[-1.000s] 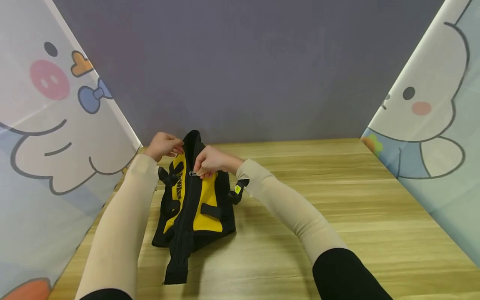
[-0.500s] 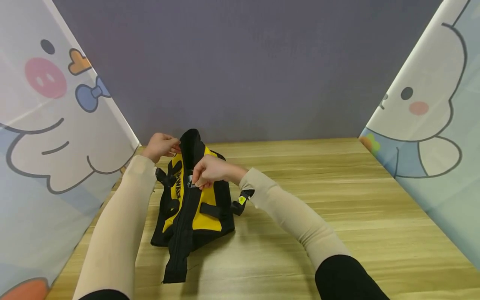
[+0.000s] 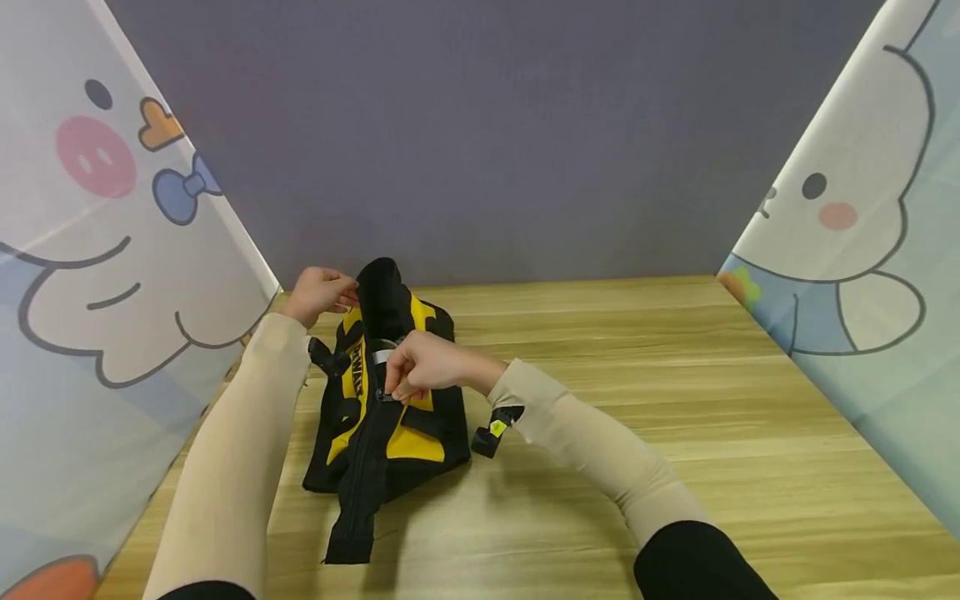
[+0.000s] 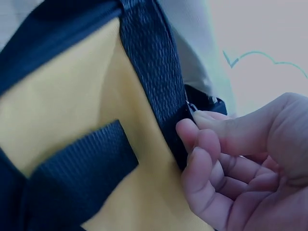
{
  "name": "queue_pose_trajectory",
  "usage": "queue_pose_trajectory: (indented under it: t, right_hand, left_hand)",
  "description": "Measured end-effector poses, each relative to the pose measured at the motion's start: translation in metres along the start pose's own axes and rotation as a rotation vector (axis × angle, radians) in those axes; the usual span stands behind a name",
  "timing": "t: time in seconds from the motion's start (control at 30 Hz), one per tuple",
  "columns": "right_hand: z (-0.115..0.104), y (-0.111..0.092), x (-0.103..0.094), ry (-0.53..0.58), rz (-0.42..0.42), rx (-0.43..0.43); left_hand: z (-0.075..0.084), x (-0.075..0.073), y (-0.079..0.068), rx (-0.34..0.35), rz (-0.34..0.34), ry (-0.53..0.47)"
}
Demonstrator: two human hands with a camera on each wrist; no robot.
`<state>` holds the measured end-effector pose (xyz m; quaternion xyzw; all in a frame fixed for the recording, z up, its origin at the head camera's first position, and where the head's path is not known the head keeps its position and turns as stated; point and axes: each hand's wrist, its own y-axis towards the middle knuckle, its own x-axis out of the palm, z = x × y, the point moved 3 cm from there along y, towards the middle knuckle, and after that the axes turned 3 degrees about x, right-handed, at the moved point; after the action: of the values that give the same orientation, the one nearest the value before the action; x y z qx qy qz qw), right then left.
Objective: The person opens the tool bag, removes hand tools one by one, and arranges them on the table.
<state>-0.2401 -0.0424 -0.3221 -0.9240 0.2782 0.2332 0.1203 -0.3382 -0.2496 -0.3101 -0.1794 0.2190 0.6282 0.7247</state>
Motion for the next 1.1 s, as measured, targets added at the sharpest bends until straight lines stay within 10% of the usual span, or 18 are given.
queue_pose_trajectory:
  t: [1.1]
  right_hand:
    - [-0.033, -0.041, 0.071, -0.131, -0.186, -0.196]
  left_hand:
    - [0.011, -0.016, -0.008, 0.023, 0.05, 0.043]
